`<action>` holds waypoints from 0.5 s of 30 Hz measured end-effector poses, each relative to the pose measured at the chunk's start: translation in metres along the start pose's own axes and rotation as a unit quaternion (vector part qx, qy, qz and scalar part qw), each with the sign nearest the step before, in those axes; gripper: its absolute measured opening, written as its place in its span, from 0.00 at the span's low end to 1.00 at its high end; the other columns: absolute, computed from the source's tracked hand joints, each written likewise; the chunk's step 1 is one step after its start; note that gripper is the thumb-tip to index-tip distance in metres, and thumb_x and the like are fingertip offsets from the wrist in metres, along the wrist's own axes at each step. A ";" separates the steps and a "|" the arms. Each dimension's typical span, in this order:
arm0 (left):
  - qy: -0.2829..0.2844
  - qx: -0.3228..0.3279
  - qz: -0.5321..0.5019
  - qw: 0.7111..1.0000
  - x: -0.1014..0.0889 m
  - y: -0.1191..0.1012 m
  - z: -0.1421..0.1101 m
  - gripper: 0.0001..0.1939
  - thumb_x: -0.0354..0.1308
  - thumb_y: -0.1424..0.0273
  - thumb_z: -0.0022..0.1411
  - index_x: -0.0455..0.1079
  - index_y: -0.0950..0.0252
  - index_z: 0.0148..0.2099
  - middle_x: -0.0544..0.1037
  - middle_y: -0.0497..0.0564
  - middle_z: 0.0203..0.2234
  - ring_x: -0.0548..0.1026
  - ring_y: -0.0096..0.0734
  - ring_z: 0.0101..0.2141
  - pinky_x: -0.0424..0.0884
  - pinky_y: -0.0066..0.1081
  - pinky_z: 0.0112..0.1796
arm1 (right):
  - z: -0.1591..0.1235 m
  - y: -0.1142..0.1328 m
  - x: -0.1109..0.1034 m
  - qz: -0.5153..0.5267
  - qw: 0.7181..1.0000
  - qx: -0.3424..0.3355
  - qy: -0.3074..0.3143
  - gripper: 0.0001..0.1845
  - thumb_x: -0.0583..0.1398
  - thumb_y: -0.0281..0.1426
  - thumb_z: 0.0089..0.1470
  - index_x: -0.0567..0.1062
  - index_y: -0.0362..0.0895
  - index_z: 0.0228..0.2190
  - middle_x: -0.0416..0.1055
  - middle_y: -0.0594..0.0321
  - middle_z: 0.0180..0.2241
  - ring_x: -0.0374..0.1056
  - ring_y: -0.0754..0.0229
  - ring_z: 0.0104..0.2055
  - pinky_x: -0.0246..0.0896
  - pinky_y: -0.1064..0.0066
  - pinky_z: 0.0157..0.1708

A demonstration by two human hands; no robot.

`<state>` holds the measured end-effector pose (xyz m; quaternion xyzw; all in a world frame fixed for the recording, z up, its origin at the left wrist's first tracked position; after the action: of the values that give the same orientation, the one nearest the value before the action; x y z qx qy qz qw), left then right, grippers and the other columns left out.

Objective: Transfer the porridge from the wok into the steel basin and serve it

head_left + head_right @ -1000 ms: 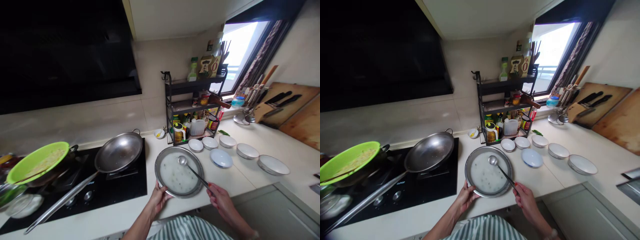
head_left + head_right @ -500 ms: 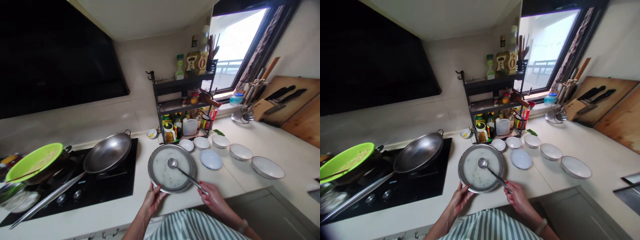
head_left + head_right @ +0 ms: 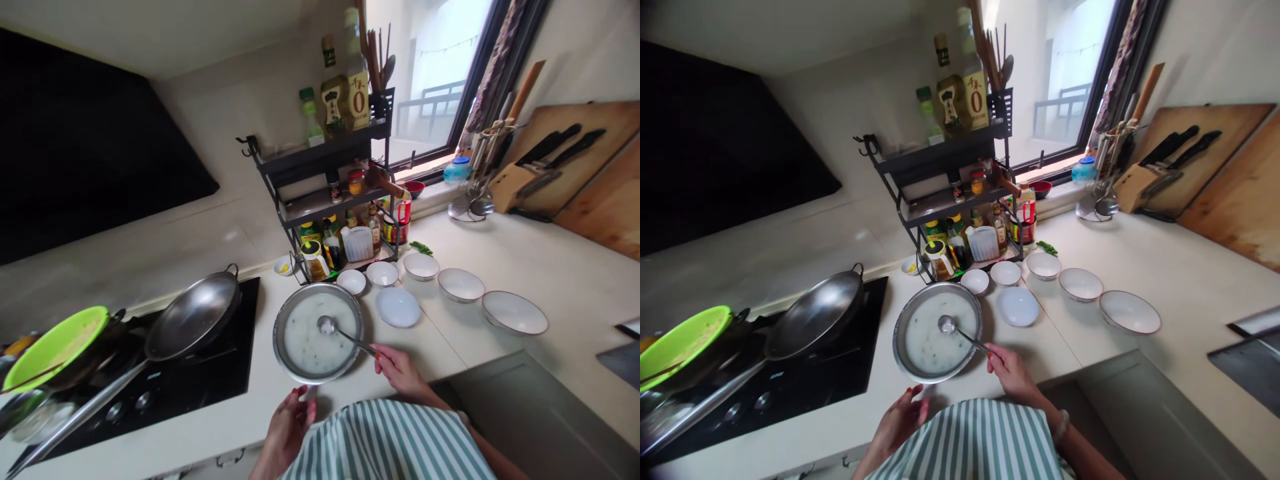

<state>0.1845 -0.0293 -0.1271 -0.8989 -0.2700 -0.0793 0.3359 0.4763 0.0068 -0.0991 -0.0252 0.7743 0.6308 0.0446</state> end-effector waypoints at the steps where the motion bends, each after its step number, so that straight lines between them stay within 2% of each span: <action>1: -0.008 0.022 0.042 0.999 0.003 -0.008 -0.011 0.04 0.58 0.73 0.63 0.71 0.69 0.38 0.75 0.53 0.21 0.76 0.29 0.22 0.72 0.25 0.25 | 0.001 -0.002 0.000 0.009 1.000 -0.003 0.002 0.34 0.53 0.49 0.51 0.75 0.38 0.49 0.70 0.62 0.25 0.57 0.64 0.20 0.51 0.72 0.18; 3: 0.037 0.083 0.091 0.992 0.030 -0.030 -0.035 0.08 0.64 0.67 0.58 0.73 0.69 0.34 0.76 0.52 0.23 0.74 0.27 0.22 0.70 0.24 0.25 | 0.004 -0.008 0.000 0.032 0.999 -0.003 0.005 0.35 0.54 0.50 0.51 0.74 0.39 0.50 0.70 0.62 0.25 0.56 0.65 0.20 0.51 0.72 0.18; 5: 0.144 0.128 0.139 0.971 0.083 -0.049 -0.061 0.14 0.70 0.63 0.51 0.74 0.70 0.30 0.76 0.52 0.24 0.73 0.26 0.24 0.69 0.24 0.27 | 0.007 -0.013 0.001 0.064 0.998 -0.001 0.003 0.36 0.55 0.51 0.49 0.74 0.39 0.51 0.70 0.62 0.25 0.54 0.66 0.19 0.49 0.72 0.17; 6: 0.191 0.130 0.163 0.959 0.111 -0.053 -0.071 0.16 0.71 0.62 0.49 0.74 0.70 0.28 0.76 0.52 0.24 0.73 0.26 0.25 0.68 0.24 0.27 | 0.008 -0.015 0.000 0.081 0.997 0.000 -0.002 0.37 0.55 0.52 0.48 0.73 0.39 0.51 0.70 0.62 0.24 0.53 0.66 0.18 0.48 0.73 0.16; 8: 0.253 0.091 0.187 0.945 0.164 -0.047 -0.077 0.17 0.73 0.63 0.46 0.73 0.71 0.26 0.76 0.55 0.27 0.74 0.29 0.29 0.69 0.25 0.30 | 0.010 -0.017 0.000 0.115 0.993 0.004 -0.012 0.37 0.56 0.53 0.47 0.73 0.39 0.50 0.68 0.63 0.23 0.51 0.67 0.17 0.46 0.74 0.14; 10: 0.270 0.047 0.175 0.946 0.210 -0.034 -0.064 0.15 0.74 0.69 0.45 0.72 0.71 0.28 0.76 0.56 0.30 0.76 0.31 0.34 0.70 0.26 0.38 | 0.012 -0.017 0.000 0.146 0.989 0.006 -0.013 0.35 0.57 0.54 0.47 0.75 0.40 0.47 0.67 0.64 0.22 0.50 0.68 0.17 0.44 0.75 0.14; 12: 0.258 0.011 0.186 0.948 0.247 -0.014 -0.036 0.13 0.70 0.70 0.51 0.71 0.71 0.35 0.75 0.55 0.31 0.75 0.32 0.36 0.69 0.29 0.42 | 0.012 -0.015 0.000 0.173 0.985 0.007 -0.007 0.32 0.58 0.54 0.47 0.75 0.42 0.43 0.67 0.65 0.22 0.49 0.70 0.16 0.42 0.76 0.13; 15: 0.178 -0.054 0.273 0.944 0.277 0.024 0.015 0.15 0.65 0.66 0.57 0.67 0.72 0.38 0.73 0.61 0.37 0.74 0.38 0.41 0.69 0.34 0.44 | 0.012 -0.015 0.000 0.199 0.980 0.013 -0.009 0.30 0.59 0.55 0.46 0.75 0.42 0.38 0.66 0.65 0.21 0.47 0.71 0.16 0.40 0.77 0.13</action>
<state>0.4299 0.0853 -0.0624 -0.9262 0.0541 -0.1577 0.3382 0.4783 0.0160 -0.1159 0.1358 0.7717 0.6168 -0.0745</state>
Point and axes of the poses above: each hand's wrist, its own z-axis towards the middle knuckle, its own x-axis out of the palm, y = z × x, the point moved 9 cm from there along z, towards the middle knuckle
